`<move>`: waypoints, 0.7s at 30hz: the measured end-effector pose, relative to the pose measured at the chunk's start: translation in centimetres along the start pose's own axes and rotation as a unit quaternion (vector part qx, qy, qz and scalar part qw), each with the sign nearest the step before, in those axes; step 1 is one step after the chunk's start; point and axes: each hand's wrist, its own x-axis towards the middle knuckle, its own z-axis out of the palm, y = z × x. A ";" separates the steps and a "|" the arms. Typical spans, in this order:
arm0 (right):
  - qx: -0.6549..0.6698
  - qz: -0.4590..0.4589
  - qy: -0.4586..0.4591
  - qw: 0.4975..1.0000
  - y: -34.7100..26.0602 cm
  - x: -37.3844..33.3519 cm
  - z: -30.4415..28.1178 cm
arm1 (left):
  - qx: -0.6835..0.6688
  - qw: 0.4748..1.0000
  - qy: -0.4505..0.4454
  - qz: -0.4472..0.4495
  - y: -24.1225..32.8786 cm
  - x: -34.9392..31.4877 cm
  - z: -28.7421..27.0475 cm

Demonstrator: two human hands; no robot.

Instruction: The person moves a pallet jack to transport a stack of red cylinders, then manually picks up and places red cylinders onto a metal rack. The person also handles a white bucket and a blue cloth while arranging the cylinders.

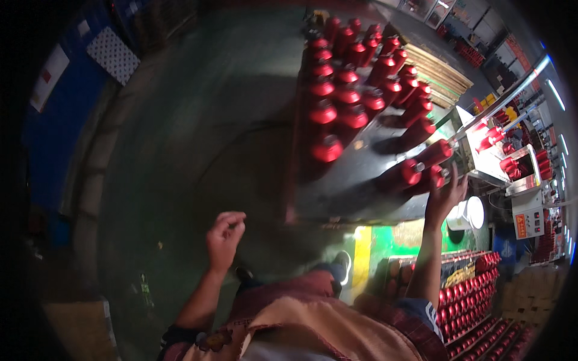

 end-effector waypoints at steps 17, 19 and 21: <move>0.461 -0.122 -0.228 0.849 -53.2 -0.2 21.6 | 0.059 0.993 -0.008 -0.101 -18.9 33.8 -42.6; 0.499 -0.111 -0.216 0.832 -59.2 1.5 28.8 | 0.120 0.950 0.020 -0.287 -25.4 35.0 -50.7; 0.542 0.068 -0.392 0.740 -64.6 3.4 34.2 | 0.122 0.898 0.124 -0.404 -30.2 33.3 -57.6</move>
